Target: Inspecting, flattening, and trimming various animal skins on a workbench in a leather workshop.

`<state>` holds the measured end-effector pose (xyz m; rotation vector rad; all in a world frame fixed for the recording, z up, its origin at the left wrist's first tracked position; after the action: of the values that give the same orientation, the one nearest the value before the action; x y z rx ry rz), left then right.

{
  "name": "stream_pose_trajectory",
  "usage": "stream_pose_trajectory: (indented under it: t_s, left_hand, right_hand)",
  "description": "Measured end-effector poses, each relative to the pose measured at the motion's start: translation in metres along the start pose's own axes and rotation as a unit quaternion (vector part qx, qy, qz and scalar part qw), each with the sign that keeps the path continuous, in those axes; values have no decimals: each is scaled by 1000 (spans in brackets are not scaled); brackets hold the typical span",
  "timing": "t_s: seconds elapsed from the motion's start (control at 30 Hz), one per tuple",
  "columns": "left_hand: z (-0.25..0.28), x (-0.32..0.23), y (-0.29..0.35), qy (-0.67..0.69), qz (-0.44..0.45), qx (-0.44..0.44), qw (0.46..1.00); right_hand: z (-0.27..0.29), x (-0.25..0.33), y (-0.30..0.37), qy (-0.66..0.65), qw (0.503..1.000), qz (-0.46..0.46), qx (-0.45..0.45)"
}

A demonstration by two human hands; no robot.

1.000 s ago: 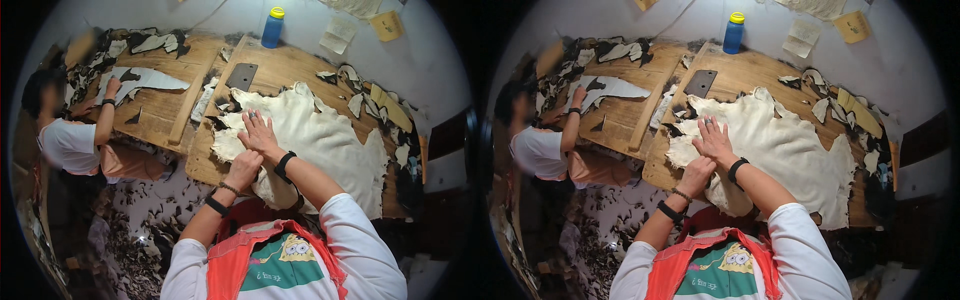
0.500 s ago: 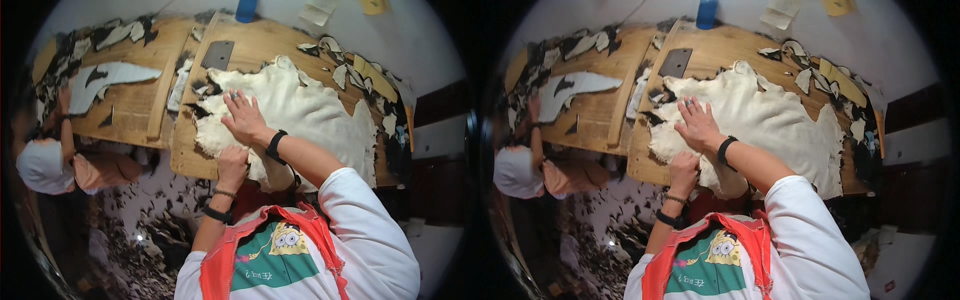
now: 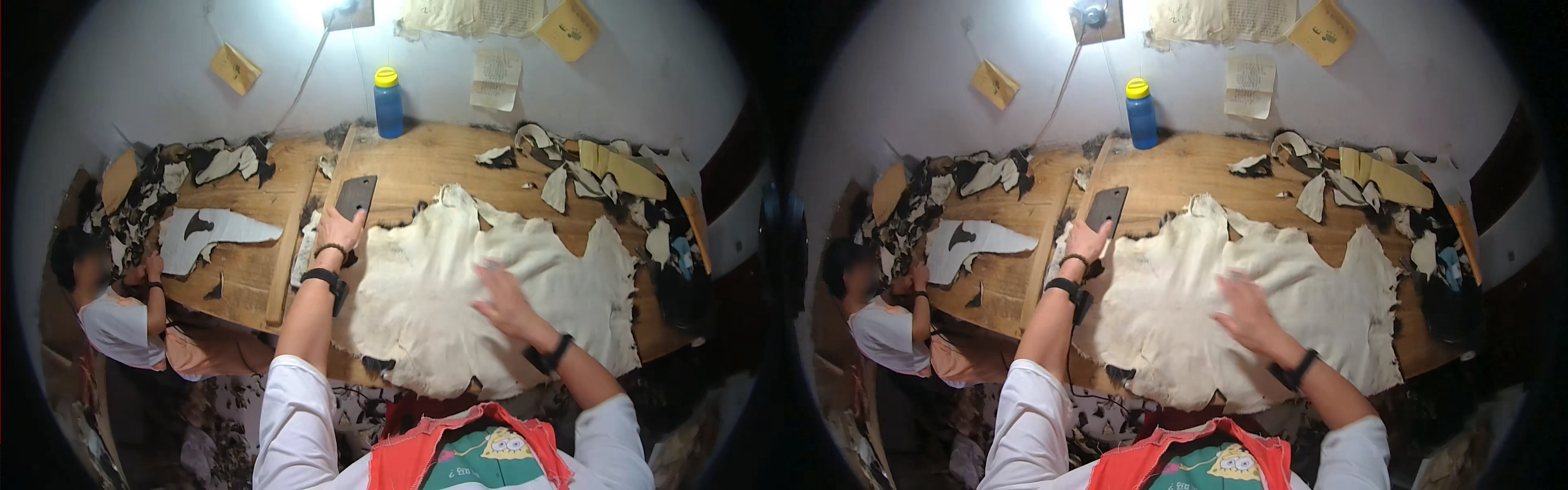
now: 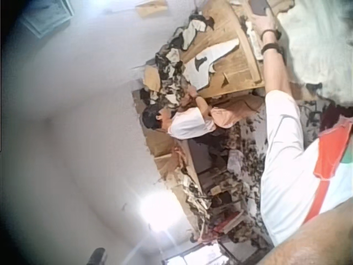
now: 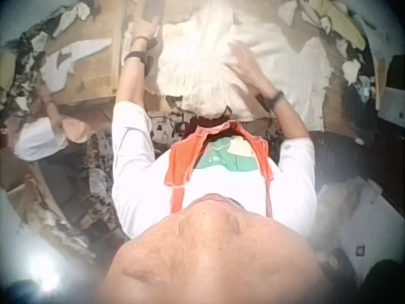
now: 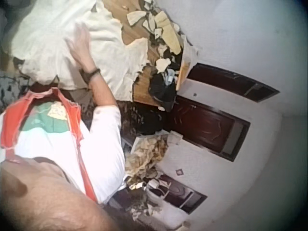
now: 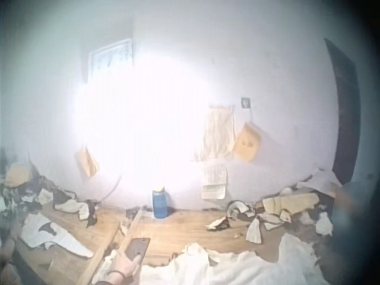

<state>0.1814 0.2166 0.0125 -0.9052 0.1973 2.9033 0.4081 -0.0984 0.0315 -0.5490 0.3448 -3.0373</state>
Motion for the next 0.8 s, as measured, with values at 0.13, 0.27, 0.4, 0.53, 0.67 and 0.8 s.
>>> stream_pose_trajectory:
  t_s: [0.13, 0.27, 0.4, 0.53, 0.67, 0.8]
  left_hand:
    - [-34, -18, -24, -125, 19, 0, 992]
    - [-53, -32, -44, -152, 37, -47, 987]
    - [-87, -46, -87, -180, 38, -66, 981]
    - [-25, 39, -173, -213, -147, -32, 965]
    - [-43, -83, -80, -41, -206, 38, 977]
    - [-53, -49, 89, -110, -426, 106, 892]
  right_hand:
    - [34, -80, 100, 141, 964, -226, 22]
    - [40, -115, 172, 151, 939, -304, 52]
    - [44, -112, 170, 170, 923, -333, 89]
    - [40, -114, 146, 136, 948, -272, 93]
    - [49, -121, 170, 182, 917, -343, 92]
    - [59, -131, 169, 142, 918, -363, 72]
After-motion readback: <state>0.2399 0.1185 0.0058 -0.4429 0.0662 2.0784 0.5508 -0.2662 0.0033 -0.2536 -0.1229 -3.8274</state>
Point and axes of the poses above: each hand's wrist, its own y-axis away from the middle knuckle, its own z-axis out of the back of the hand, x = y × z, the point moved 3 cm from there along -y, towards the middle knuckle, and after that the axes turned 8 degrees about y, right-handed, at the moved point
